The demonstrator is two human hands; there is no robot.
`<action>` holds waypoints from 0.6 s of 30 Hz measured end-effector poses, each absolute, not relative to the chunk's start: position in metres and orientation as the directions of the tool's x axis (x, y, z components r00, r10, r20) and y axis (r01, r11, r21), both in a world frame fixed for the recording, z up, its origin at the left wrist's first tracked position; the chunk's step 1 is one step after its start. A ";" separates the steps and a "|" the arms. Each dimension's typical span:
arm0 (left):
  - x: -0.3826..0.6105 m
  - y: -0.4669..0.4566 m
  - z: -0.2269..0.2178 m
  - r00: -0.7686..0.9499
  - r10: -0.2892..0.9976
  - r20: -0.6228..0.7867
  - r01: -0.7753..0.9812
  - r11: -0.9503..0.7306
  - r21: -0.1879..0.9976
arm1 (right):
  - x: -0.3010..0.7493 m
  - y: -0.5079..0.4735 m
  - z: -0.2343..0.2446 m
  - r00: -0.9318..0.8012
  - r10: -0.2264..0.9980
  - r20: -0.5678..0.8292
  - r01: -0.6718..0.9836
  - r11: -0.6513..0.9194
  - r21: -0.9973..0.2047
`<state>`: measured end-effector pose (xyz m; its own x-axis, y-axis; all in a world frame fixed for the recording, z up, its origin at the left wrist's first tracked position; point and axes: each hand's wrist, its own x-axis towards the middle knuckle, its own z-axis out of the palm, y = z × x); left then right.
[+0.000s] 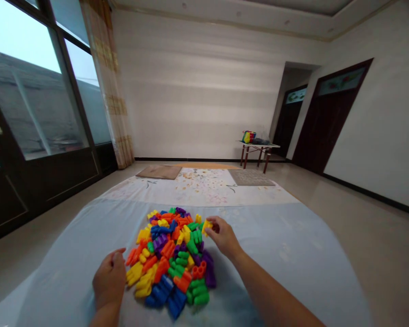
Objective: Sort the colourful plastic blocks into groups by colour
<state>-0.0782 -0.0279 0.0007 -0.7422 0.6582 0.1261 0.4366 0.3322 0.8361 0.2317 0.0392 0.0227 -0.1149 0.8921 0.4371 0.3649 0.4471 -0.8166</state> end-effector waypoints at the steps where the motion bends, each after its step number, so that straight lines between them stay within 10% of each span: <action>1: -0.078 -0.028 0.001 -0.736 0.665 0.123 0.446 0.341 0.827 | 0.248 0.037 0.017 -0.071 0.915 0.396 0.359 0.394 -0.846; 9: -0.084 -0.022 0.000 -0.711 0.694 0.114 0.533 0.425 0.731 | 0.325 0.009 -0.013 0.008 0.982 0.189 0.668 0.135 -0.732; 18: -0.112 -0.002 -0.038 -0.716 0.669 0.198 0.626 0.490 0.607 | 0.333 0.013 0.005 -0.352 0.905 0.238 0.673 0.422 -0.607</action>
<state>-0.1122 -0.0016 -0.0380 -0.7163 0.6691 0.1980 0.6258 0.4904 0.6065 0.3330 0.0131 0.0053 -0.3520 0.9052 0.2379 0.6733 0.4215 -0.6074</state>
